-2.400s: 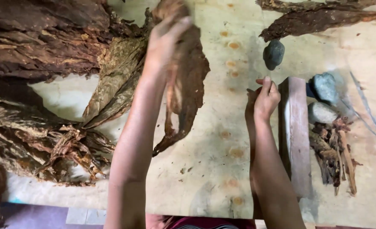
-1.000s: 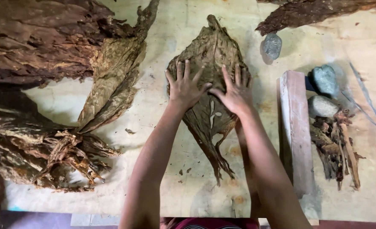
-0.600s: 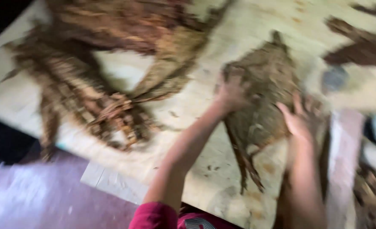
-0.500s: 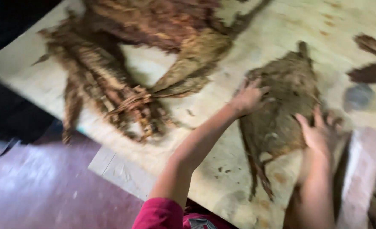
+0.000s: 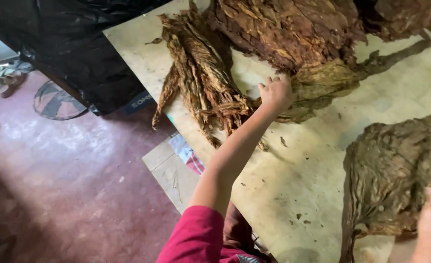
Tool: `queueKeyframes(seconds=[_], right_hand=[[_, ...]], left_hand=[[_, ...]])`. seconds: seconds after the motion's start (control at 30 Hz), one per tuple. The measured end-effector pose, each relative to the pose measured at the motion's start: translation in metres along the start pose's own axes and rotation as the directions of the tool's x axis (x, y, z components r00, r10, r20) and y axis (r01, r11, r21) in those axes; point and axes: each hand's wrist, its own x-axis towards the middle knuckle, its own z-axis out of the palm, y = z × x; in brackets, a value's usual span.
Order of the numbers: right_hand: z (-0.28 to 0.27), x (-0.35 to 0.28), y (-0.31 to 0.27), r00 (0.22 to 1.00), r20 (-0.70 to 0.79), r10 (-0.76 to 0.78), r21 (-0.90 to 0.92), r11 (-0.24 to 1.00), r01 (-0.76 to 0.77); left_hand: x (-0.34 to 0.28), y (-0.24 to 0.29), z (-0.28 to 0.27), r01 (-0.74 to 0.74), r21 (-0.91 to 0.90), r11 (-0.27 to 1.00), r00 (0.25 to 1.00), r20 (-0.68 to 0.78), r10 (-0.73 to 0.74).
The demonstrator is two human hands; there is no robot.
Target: Smoothing and flattening large dried tobacco leaves on a workbench using stones and a wooden block as weights.
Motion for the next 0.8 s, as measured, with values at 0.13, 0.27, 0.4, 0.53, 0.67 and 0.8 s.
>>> queueKeyframes(seconds=[0.13,0.27,0.4,0.53,0.67,0.8], right_hand=[[-0.036,0.011,-0.137,0.924,0.37,0.096,-0.268,0.963,0.007],[-0.021,0.01,-0.089,0.94,0.215,-0.267,-0.19,0.932,0.308],[-0.029,0.007,-0.094,0.938,0.196,-0.287,-0.028,0.954,0.298],[-0.05,0.012,-0.145,0.931,0.359,0.072,-0.126,0.992,-0.028],[-0.037,0.01,-0.115,0.95,0.313,0.005,-0.098,0.995,0.028],[-0.024,0.01,-0.112,0.957,0.228,-0.179,-0.117,0.971,0.21]], left_hand=[[0.0,0.007,-0.01,-0.059,-0.199,0.978,0.954,0.278,0.113],[-0.028,0.019,-0.044,-0.058,-0.519,0.853,0.896,0.35,0.274],[-0.026,0.009,-0.047,-0.002,-0.764,0.645,0.86,0.328,0.391],[0.002,-0.011,-0.046,-0.101,-0.476,0.873,0.778,0.509,0.367],[0.038,-0.075,-0.062,0.007,0.039,0.999,1.0,0.017,-0.008],[0.053,-0.126,-0.073,0.289,0.31,0.906,0.955,-0.152,-0.253]])
